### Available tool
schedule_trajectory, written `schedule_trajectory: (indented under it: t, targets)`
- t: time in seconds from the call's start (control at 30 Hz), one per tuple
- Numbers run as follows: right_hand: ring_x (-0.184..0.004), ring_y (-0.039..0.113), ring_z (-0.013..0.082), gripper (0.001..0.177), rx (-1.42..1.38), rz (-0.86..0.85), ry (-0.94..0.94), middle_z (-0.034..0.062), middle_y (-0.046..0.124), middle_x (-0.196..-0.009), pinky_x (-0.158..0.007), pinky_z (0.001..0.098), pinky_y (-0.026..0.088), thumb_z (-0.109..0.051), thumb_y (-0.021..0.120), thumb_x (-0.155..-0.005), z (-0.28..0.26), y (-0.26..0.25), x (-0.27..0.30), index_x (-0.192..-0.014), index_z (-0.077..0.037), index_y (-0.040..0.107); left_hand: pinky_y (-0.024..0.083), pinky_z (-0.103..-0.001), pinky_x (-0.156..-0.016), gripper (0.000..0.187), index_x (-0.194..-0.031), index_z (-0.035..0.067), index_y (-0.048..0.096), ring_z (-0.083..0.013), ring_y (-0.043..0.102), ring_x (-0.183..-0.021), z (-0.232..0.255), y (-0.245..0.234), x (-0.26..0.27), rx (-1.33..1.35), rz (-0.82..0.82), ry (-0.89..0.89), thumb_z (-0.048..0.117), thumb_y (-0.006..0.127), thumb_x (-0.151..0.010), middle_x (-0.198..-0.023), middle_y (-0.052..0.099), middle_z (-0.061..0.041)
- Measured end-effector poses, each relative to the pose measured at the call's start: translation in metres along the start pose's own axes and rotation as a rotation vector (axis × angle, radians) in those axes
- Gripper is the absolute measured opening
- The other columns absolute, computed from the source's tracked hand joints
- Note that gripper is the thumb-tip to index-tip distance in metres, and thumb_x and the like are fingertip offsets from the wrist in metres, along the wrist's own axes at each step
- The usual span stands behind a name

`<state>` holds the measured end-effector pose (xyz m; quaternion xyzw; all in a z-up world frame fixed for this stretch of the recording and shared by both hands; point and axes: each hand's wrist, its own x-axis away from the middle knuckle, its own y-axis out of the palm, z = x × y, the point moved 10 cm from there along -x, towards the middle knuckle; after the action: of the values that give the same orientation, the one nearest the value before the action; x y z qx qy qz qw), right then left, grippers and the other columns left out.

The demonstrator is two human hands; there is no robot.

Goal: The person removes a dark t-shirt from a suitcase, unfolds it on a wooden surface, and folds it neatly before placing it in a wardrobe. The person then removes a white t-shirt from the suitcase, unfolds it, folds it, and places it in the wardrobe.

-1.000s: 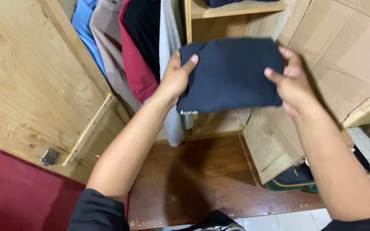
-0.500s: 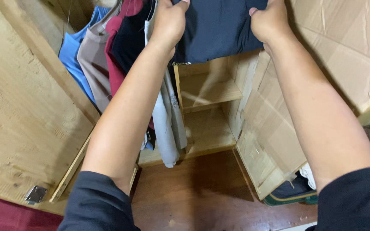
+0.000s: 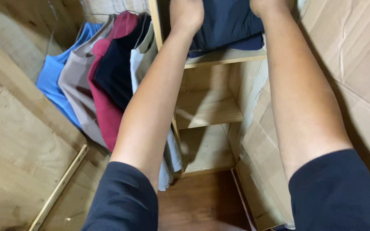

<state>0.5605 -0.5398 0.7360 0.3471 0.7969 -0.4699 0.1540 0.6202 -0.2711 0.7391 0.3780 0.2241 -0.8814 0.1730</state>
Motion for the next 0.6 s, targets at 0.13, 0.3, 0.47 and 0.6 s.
schedule_trajectory:
  t: [0.13, 0.3, 0.47, 0.6]
  targets:
    - [-0.105, 0.068, 0.0371, 0.026, 0.103, 0.021, -0.009, 0.0220, 0.071, -0.113, -0.091, 0.0442, 0.054, -0.019, 0.071, -0.095, 0.000, 0.015, -0.034, -0.114, -0.002, 0.069, 0.055, -0.045, -0.090, 0.035, -0.102, 0.001, 0.072, -0.0413, 0.070, -0.104, -0.035, 0.038, -0.034, 0.015, -0.020, -0.122, 0.030, 0.056, -0.091, -0.103, 0.074, -0.026]
    - [-0.102, 0.068, 0.0404, 0.024, 0.154, 0.057, -0.055, 0.0238, 0.071, -0.109, -0.088, 0.0470, 0.054, -0.022, 0.071, -0.094, -0.003, 0.040, -0.047, -0.109, -0.003, 0.072, 0.055, -0.046, -0.088, 0.032, -0.106, 0.004, 0.068, -0.0413, 0.070, -0.100, -0.070, 0.057, -0.043, -0.018, 0.064, -0.123, 0.032, 0.064, -0.091, -0.103, 0.074, -0.023]
    - [-0.098, 0.068, 0.0430, 0.030, 0.191, 0.086, -0.085, 0.0235, 0.071, -0.105, -0.080, 0.0489, 0.057, -0.007, 0.076, -0.070, 0.001, 0.048, -0.042, -0.100, -0.005, 0.072, 0.050, -0.047, -0.090, 0.054, -0.119, 0.001, 0.059, -0.0428, 0.064, -0.106, -0.074, 0.034, -0.015, -0.003, 0.249, -0.159, 0.027, 0.077, -0.076, -0.114, 0.067, -0.023]
    - [-0.098, 0.071, 0.0409, 0.026, 0.434, 0.113, -0.261, 0.0239, 0.072, -0.107, -0.079, 0.0507, 0.058, -0.009, 0.073, -0.076, -0.032, 0.055, -0.028, -0.102, -0.004, 0.074, 0.045, -0.051, -0.099, 0.054, -0.116, 0.000, 0.062, -0.0474, 0.061, -0.113, -0.007, -0.009, 0.016, -0.312, 0.479, 0.181, 0.031, 0.073, -0.073, -0.119, 0.065, -0.024]
